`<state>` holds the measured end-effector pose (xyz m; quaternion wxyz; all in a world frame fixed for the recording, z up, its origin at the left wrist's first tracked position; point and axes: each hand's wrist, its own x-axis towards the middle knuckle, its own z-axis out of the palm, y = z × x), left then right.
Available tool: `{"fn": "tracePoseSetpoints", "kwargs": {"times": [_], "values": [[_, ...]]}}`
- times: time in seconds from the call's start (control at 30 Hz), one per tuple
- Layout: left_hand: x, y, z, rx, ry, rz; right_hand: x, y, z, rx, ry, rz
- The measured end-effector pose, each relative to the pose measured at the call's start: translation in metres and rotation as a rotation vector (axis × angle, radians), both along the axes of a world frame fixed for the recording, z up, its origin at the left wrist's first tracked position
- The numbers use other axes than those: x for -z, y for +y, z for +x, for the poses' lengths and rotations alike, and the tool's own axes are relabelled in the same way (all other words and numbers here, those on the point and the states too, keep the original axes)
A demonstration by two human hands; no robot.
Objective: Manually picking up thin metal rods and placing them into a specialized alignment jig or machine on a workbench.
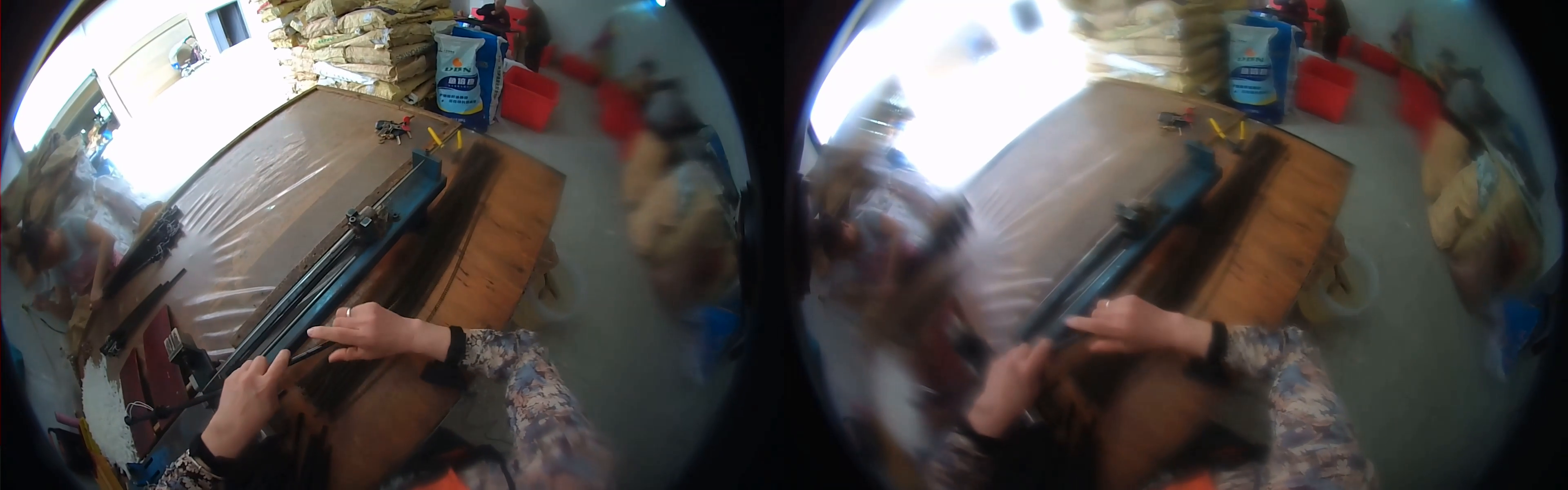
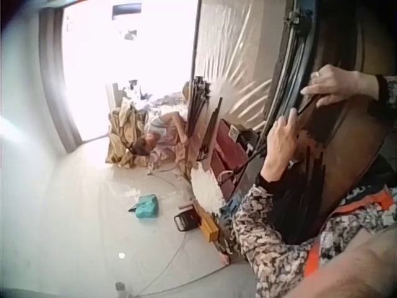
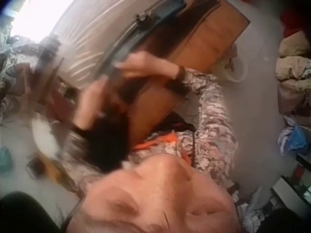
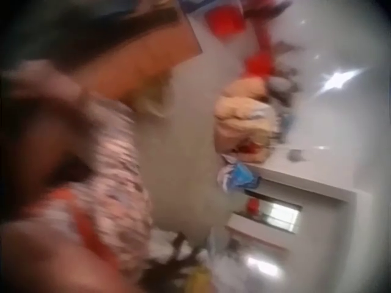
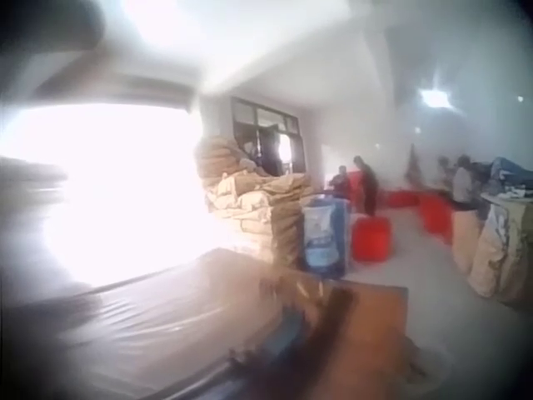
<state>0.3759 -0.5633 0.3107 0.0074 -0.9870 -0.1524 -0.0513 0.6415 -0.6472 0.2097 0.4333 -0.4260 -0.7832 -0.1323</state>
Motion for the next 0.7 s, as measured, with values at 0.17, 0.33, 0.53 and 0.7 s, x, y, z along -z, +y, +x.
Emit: {"fn": "tracePoseSetpoints", "kwargs": {"times": [0.17, 0.33, 0.53, 0.7], "values": [[-0.008, 0.013, -0.036, -0.143, -0.106, 0.225, 0.036, 0.01, 0.009, 0.404, 0.105, -0.111], [-0.046, 0.012, -0.045, -0.074, -0.184, 0.204, -0.056, 0.015, -0.032, -0.037, 0.258, 0.113], [-0.048, 0.005, -0.089, -0.116, -0.238, 0.112, -0.033, 0.027, -0.105, -0.075, 0.37, 0.005], [-0.044, 0.051, -0.205, -0.39, -0.393, 0.237, -0.023, 0.049, -0.058, 0.169, 0.187, 0.045]]}}
